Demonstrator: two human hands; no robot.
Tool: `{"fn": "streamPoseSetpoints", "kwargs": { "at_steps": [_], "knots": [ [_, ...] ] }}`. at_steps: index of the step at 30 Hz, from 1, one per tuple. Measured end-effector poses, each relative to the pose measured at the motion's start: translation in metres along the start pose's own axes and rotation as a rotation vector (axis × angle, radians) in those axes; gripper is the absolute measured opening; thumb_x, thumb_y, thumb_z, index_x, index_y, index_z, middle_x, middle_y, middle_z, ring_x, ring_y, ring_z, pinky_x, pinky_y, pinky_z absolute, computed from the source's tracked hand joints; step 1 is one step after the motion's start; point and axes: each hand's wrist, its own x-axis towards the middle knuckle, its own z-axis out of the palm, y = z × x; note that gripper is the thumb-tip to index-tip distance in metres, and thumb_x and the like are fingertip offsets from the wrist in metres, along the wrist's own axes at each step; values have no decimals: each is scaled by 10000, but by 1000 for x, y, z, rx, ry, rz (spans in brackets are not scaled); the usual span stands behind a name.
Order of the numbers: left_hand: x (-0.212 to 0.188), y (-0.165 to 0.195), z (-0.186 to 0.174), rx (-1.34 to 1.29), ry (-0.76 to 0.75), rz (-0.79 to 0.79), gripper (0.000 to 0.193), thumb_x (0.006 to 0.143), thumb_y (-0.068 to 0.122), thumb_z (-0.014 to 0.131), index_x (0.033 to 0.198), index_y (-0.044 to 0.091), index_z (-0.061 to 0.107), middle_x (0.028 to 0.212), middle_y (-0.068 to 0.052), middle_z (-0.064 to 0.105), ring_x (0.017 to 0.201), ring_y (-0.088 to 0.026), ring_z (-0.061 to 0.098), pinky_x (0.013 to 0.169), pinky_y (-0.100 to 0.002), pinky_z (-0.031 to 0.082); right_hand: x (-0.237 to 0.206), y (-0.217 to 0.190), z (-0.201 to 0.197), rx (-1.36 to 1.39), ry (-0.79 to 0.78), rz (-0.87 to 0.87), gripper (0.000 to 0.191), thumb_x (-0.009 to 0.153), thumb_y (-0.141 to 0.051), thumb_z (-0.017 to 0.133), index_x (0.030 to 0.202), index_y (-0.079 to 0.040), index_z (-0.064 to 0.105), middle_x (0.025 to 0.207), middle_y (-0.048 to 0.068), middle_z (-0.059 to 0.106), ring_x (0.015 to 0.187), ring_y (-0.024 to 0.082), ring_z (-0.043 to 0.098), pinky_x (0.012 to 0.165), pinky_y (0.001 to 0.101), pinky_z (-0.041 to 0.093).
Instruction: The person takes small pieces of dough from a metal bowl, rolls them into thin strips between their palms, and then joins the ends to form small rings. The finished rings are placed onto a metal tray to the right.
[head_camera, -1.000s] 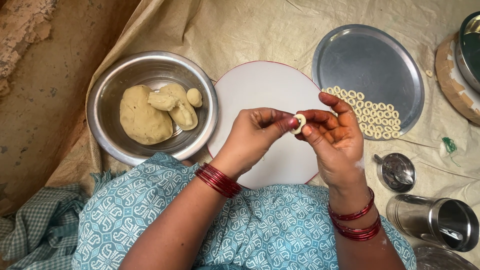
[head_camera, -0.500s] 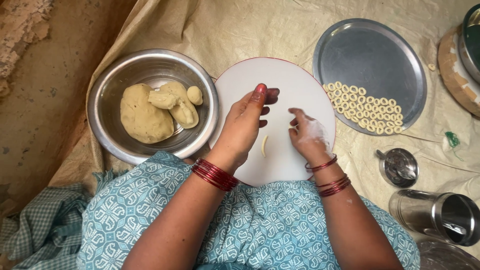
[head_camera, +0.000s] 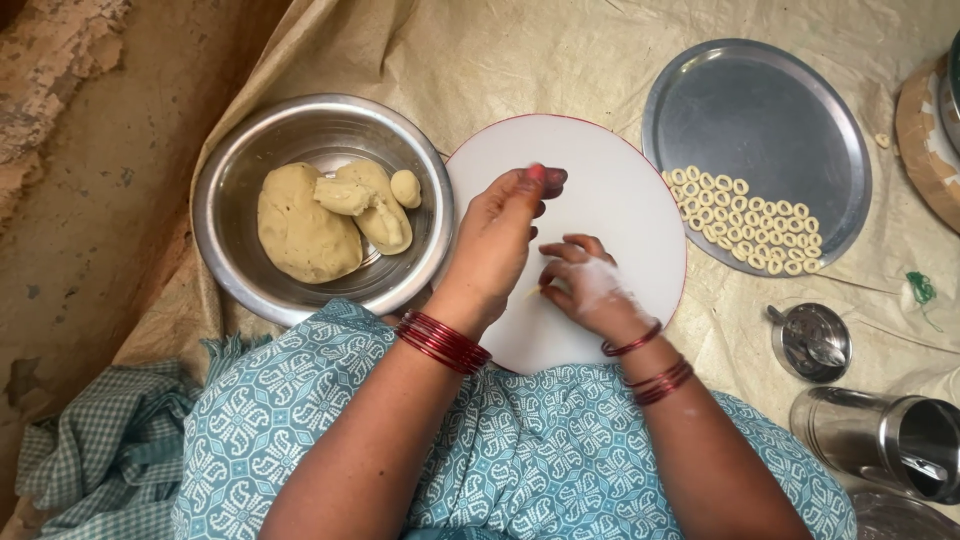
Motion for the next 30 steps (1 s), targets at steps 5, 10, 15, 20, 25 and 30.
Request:
{"fn": "streamPoseSetpoints", "kwargs": {
  "at_steps": [5,10,15,20,25,30],
  "knots": [
    [1,-6,-2,120,1,133,299,1014,155,527,1203,-11,690,1131,-100,744,1098,-155,670,975,-293,524,-3,8,-31,886,-63,380,153,904,-110,716,1053,-77,703,1015,66,775,985,219,743,933,384,587],
    [-2,0,-1,198,-83,65,308,947,72,571,1218,8,702,1106,-90,753,1009,-143,682,906,-280,552,-16,-5,-59,1657,83,245,176,997,-97,699,1157,-38,653,1007,134,738,958,243,721,902,437,587],
    [-11,5,8,93,-217,-45,276,933,134,705,1174,4,729,1026,-73,768,932,-121,700,847,-269,575,-20,-25,-76,1776,80,267,188,1039,-138,686,1184,-23,654,1048,115,710,988,244,704,934,467,587],
    [-9,8,7,-81,-161,-75,237,929,118,734,1122,-18,726,953,-75,760,866,-114,687,796,-252,561,-20,-36,-83,1653,195,285,264,939,-115,681,1192,-47,648,1060,118,736,994,213,720,914,407,594],
    [-7,6,6,-92,-90,-62,244,901,85,761,1126,-3,728,927,-45,748,825,-77,652,740,-226,537,-22,-34,-78,1549,321,173,231,1015,-56,683,1237,2,657,1029,116,730,961,200,713,918,356,600],
    [-7,2,9,-102,-77,-16,243,909,71,757,1138,-7,728,951,-42,744,840,-70,645,734,-218,524,-23,-37,-73,1545,416,213,256,1013,-55,693,1259,8,662,1045,107,724,977,174,703,935,353,596]
  ]
}}
